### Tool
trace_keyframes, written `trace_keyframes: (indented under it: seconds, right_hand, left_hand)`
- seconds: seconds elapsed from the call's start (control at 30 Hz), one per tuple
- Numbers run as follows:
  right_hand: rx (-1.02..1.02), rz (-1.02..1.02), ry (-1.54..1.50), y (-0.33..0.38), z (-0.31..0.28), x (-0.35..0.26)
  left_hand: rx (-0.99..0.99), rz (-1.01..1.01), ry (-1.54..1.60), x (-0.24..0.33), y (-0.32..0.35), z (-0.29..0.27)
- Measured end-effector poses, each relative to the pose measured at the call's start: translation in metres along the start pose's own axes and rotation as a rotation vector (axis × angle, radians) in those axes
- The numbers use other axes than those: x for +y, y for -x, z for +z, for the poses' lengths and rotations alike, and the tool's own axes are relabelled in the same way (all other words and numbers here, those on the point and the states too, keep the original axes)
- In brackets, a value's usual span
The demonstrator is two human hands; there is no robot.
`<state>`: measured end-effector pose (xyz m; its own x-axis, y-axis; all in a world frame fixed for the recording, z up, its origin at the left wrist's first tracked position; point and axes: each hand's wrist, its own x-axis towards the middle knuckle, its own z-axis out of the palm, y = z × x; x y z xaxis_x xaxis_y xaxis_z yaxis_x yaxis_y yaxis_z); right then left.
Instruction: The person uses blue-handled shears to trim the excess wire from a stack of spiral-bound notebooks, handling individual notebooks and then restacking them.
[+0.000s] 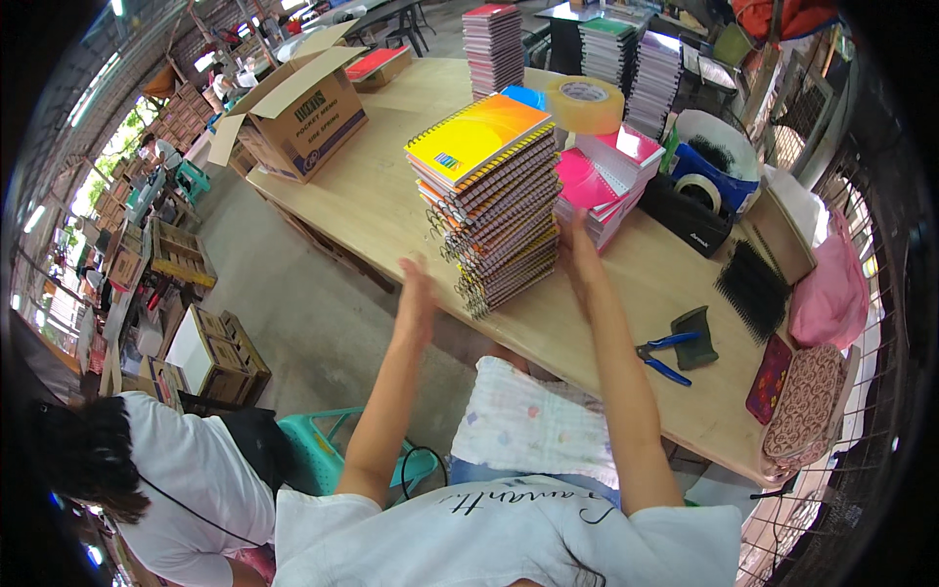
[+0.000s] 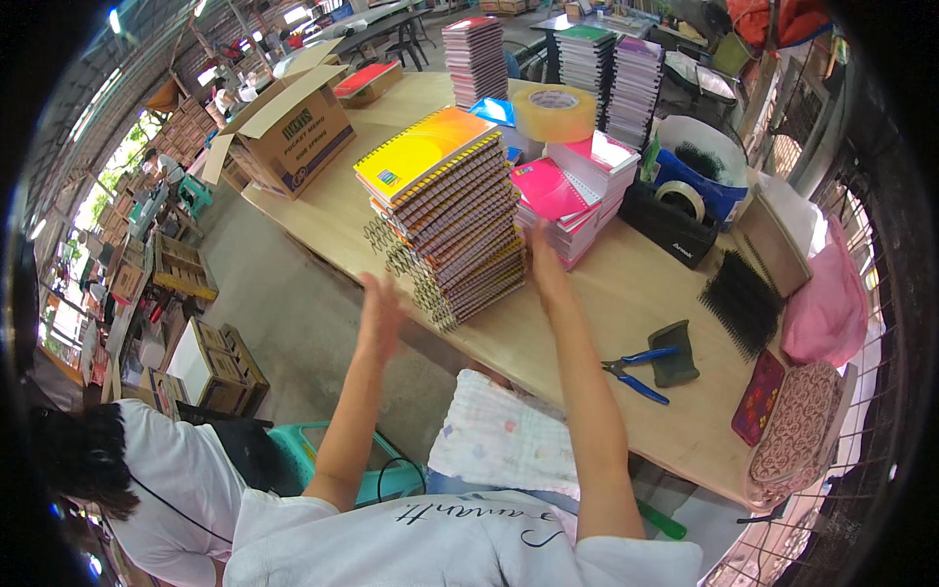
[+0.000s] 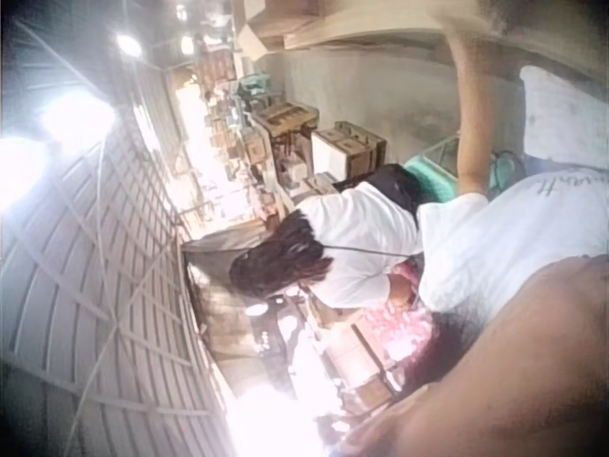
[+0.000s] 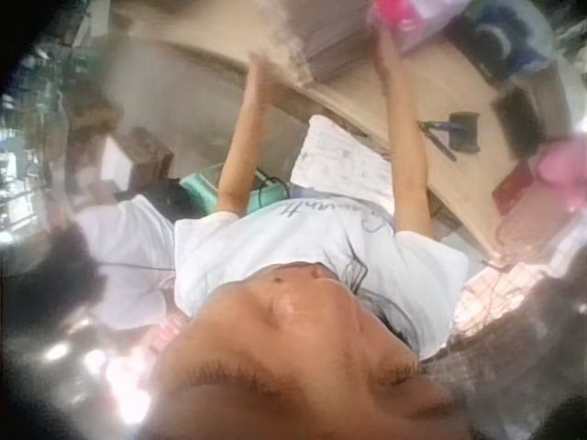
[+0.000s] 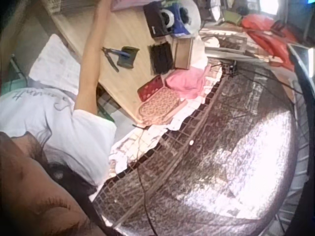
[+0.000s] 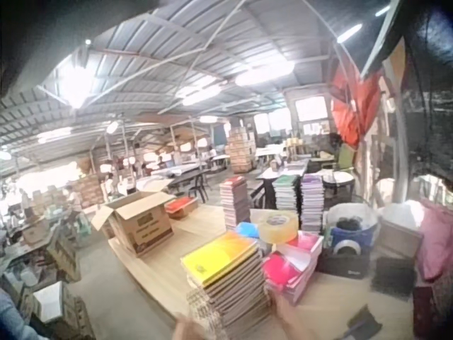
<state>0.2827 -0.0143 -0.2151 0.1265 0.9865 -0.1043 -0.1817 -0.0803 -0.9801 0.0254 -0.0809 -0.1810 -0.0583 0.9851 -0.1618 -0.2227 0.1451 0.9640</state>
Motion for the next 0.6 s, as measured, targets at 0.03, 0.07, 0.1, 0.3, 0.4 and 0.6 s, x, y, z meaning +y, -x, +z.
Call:
trace_keyframes:
  seconds: [0.03, 0.07, 0.1, 0.3, 0.4, 0.6]
  right_hand:
    - [0.080, -0.125, 0.169, 0.013, -0.004, -0.015]
    - [0.174, -0.309, 0.172, 0.023, -0.001, -0.038]
    - [0.257, -0.487, 0.173, 0.038, 0.012, -0.064]
    - [0.353, -0.571, 0.296, 0.001, 0.061, -0.112]
    - [0.401, -0.542, 0.403, 0.009, 0.075, -0.121]
    - [0.438, -0.743, 0.326, 0.031, 0.043, -0.111]
  left_hand:
    - [0.183, 0.132, -0.128, 0.009, -0.006, -0.003]
    - [0.139, 0.310, -0.101, 0.020, -0.015, -0.002]
    - [0.107, 0.484, -0.076, 0.032, -0.026, -0.001]
    - [-0.027, 0.500, 0.310, 0.049, -0.078, 0.060]
    - [-0.068, 0.505, 0.418, 0.053, -0.092, 0.052]
    - [-0.010, 0.472, 0.355, 0.055, -0.079, 0.073]
